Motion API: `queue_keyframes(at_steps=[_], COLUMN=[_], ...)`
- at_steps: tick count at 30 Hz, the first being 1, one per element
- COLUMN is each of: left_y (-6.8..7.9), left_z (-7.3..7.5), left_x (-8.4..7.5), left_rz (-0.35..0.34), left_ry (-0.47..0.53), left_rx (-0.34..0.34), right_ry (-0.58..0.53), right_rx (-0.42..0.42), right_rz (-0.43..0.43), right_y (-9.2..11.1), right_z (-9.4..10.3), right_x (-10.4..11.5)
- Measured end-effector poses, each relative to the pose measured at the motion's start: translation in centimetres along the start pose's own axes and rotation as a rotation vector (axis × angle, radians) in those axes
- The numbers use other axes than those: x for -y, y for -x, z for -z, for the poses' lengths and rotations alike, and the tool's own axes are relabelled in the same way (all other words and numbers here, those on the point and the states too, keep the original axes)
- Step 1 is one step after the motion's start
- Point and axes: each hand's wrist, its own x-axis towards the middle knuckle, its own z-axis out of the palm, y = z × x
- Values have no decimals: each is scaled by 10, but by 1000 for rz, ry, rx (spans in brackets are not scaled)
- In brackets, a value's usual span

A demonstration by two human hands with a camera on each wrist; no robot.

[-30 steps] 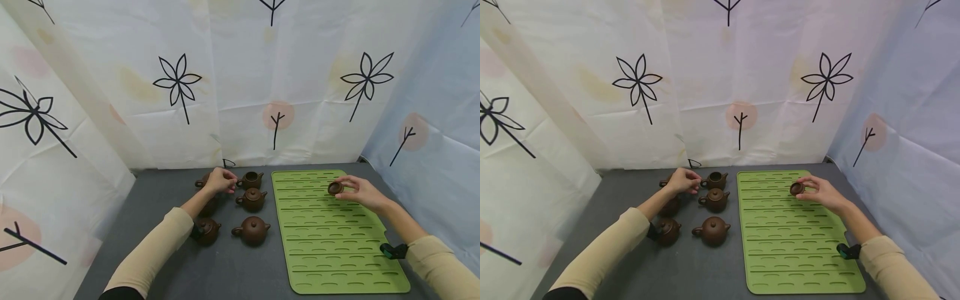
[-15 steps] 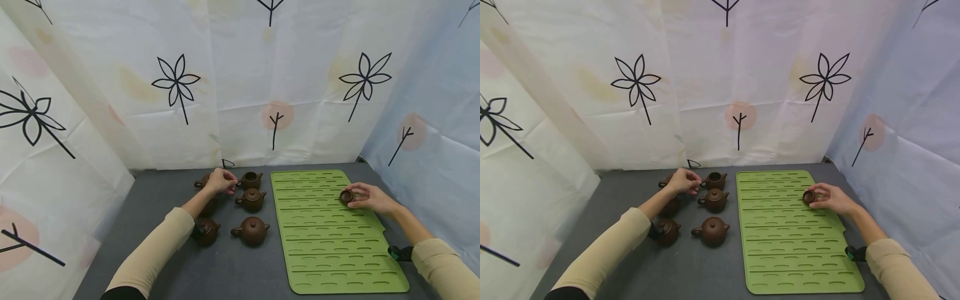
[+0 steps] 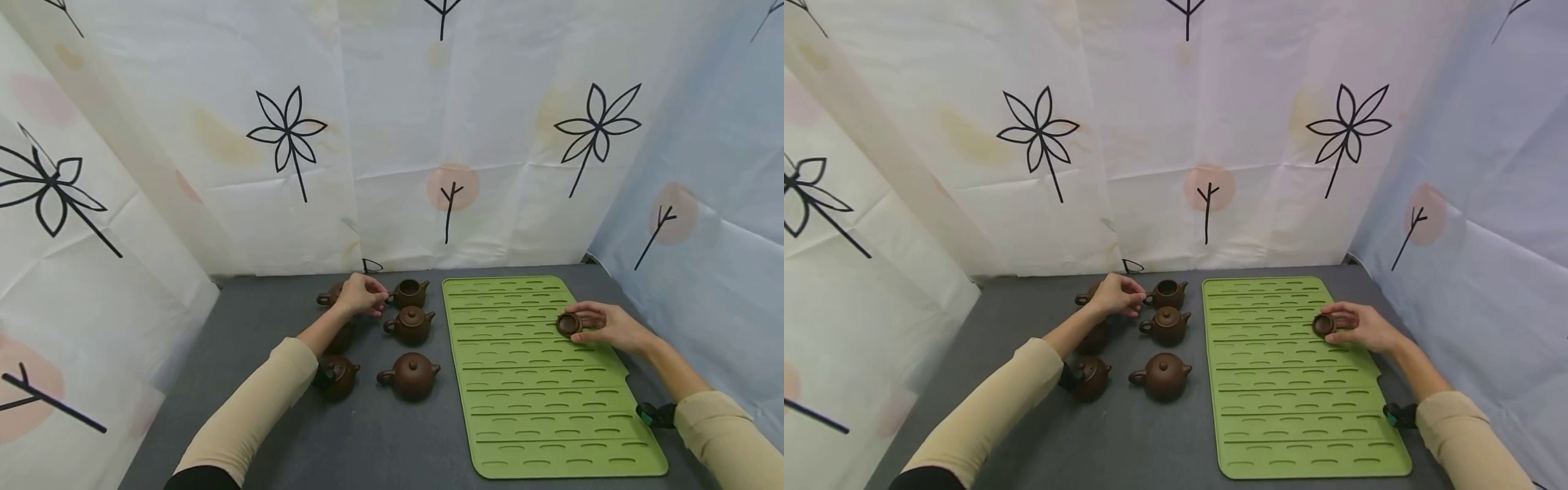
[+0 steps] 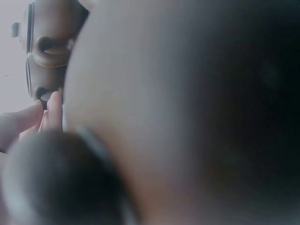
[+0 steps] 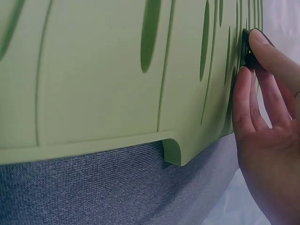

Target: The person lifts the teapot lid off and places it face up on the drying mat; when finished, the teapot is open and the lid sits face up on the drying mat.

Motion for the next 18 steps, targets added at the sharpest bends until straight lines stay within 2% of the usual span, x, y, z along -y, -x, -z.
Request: queue_keyframes(at_steps=[4, 8, 13, 18], left_y=[0, 1, 5, 8], left_z=[-1, 0, 2, 3], left_x=[1, 0, 0, 1], left_rz=[-4, -7, -17, -20], left_ry=[-1, -1, 5, 9], left_rx=[-5, 0, 21, 44], right_ry=[39, 29, 24, 65], right_rx=[-10, -16, -15, -7], right_rz=[0, 5, 12, 18], right_y=[0, 1, 2, 3], right_z=[-2, -2, -3, -2], right_x=[-1, 1, 4, 10])
